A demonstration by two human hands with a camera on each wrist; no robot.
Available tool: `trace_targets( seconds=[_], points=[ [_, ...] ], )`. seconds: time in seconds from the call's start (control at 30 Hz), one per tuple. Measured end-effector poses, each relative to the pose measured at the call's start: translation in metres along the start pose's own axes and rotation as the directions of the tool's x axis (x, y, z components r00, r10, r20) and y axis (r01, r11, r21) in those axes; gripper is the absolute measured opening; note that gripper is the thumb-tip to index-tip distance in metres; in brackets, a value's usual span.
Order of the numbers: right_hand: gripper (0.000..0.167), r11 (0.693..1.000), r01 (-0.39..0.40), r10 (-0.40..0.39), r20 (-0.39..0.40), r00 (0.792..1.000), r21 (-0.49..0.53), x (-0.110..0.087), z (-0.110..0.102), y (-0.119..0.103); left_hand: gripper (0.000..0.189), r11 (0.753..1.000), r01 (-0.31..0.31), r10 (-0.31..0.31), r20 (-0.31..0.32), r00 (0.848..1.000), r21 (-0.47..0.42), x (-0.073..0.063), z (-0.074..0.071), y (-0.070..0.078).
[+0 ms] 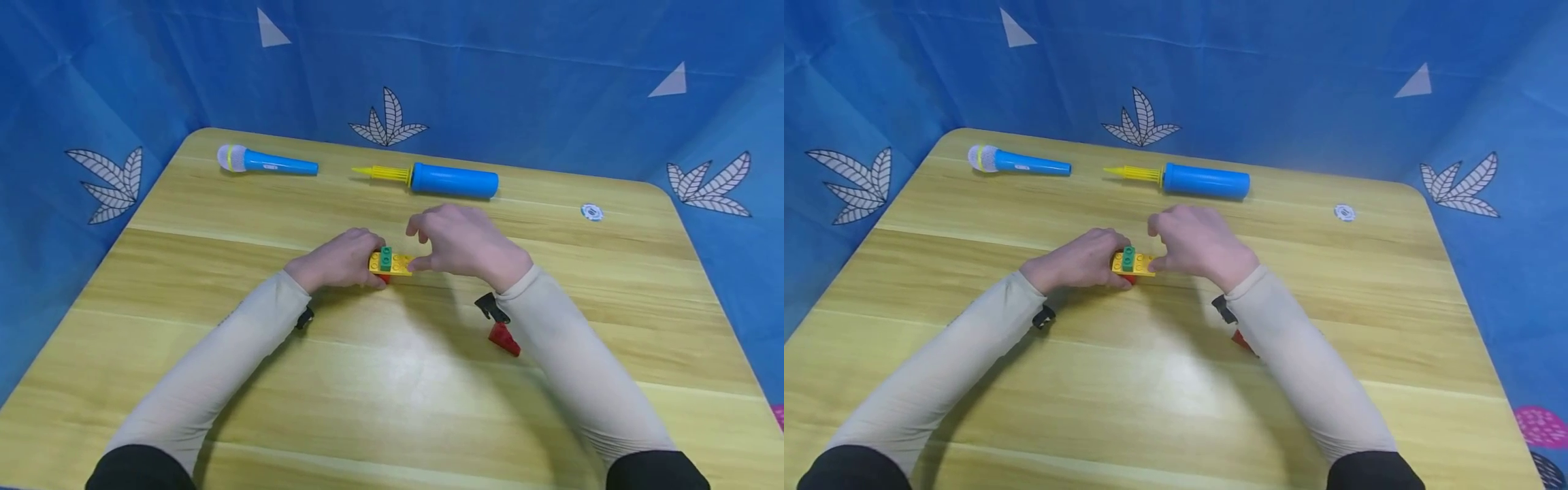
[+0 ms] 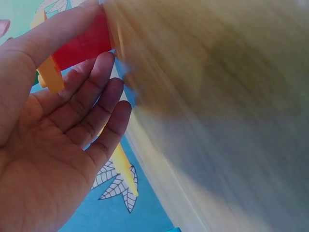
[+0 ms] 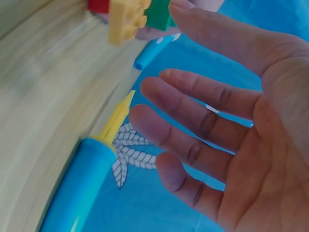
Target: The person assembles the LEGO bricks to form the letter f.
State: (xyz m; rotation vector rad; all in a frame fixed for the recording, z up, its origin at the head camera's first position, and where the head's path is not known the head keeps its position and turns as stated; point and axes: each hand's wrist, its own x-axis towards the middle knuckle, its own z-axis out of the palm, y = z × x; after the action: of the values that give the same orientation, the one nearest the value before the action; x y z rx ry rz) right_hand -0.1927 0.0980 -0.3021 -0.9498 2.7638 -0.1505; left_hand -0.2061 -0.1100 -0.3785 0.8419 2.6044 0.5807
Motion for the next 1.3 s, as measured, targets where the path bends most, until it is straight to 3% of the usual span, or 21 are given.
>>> trace_targets(
  seconds=[0.43,0.8,0.97,1.3],
  points=[
    [0.049,0.997,-0.077,0.077,-0.02,0.997,0.023,-0.056,0.019,0.032,0.053,1.0,0.021,-0.022,0.009,1.0,0.012,0.0,-0.001,0.0],
    [0.06,0.983,-0.164,0.158,0.08,0.984,0.081,-0.095,0.036,0.037,0.053,0.999,0.033,-0.033,0.016,0.999,0.004,-0.001,0.0,0.0],
    [0.072,0.976,-0.2,0.187,0.132,0.974,0.092,-0.109,0.043,0.042,0.05,0.999,0.034,-0.034,0.009,0.999,0.01,-0.001,-0.001,0.0],
    [0.076,0.964,-0.237,0.218,0.151,0.964,0.122,-0.121,0.053,0.049,0.057,1.0,0.03,-0.03,0.006,1.0,0.001,-0.001,0.001,0.0]
  ],
)
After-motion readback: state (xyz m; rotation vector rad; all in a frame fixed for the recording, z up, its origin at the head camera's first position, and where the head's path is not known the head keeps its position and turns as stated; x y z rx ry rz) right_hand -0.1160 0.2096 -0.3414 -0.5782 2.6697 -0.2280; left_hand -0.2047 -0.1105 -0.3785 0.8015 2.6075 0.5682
